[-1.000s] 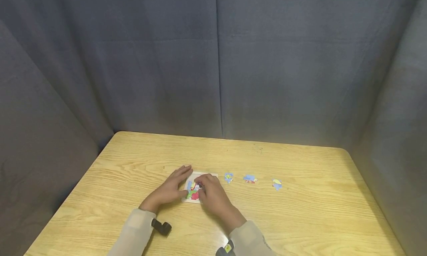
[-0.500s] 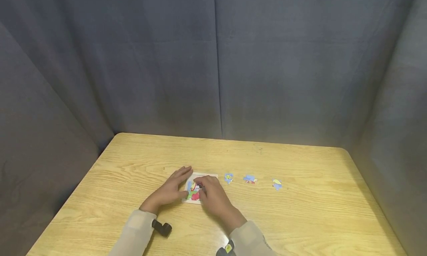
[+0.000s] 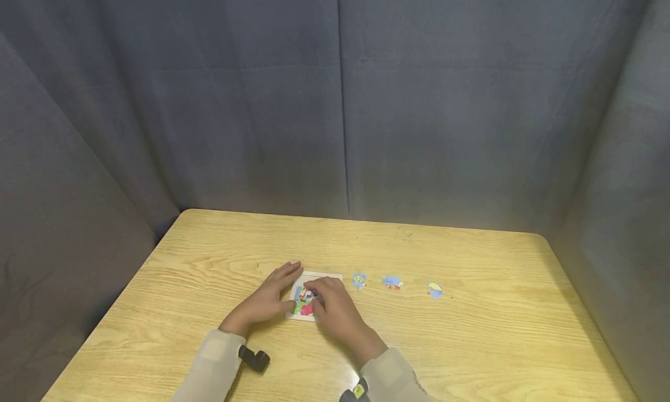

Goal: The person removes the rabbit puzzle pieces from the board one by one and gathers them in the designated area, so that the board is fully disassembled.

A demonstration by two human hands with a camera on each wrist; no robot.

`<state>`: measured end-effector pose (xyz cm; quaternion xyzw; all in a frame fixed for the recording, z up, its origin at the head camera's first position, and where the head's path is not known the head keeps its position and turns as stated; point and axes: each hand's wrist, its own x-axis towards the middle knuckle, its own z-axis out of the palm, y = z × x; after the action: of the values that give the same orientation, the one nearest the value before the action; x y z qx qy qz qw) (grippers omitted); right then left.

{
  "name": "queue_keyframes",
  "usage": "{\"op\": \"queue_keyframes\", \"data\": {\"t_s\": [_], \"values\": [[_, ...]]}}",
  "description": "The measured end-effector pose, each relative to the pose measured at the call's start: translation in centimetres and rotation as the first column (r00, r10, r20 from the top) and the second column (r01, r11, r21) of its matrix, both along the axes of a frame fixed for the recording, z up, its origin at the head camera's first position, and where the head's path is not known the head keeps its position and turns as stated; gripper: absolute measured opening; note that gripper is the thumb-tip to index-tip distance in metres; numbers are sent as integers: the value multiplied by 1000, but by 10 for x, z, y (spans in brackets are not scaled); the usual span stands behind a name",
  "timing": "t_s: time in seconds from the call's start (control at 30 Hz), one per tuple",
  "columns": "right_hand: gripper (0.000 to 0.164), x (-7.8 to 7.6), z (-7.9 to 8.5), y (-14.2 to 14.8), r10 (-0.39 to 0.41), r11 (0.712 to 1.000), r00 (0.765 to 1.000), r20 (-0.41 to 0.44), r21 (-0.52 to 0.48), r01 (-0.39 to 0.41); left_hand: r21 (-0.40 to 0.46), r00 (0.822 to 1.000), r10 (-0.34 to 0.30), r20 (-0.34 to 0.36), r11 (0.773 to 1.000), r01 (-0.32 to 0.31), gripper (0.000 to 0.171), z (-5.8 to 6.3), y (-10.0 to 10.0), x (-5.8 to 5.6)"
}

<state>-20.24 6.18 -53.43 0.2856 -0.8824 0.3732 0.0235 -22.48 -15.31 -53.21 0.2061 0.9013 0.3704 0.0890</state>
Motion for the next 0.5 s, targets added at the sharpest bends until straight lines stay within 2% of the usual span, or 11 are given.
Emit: {"op": "queue_keyframes", "data": {"t_s": [0.23, 0.5], "values": [[31, -3, -1, -3, -33, 998, 999, 24, -45, 34, 6, 1000, 6, 10, 1000, -6, 83, 0, -2, 0], [28, -6, -1, -2, -59, 996, 998, 7, -67, 59, 4, 999, 16, 28, 1000, -16, 84, 0, -2, 0]]}}
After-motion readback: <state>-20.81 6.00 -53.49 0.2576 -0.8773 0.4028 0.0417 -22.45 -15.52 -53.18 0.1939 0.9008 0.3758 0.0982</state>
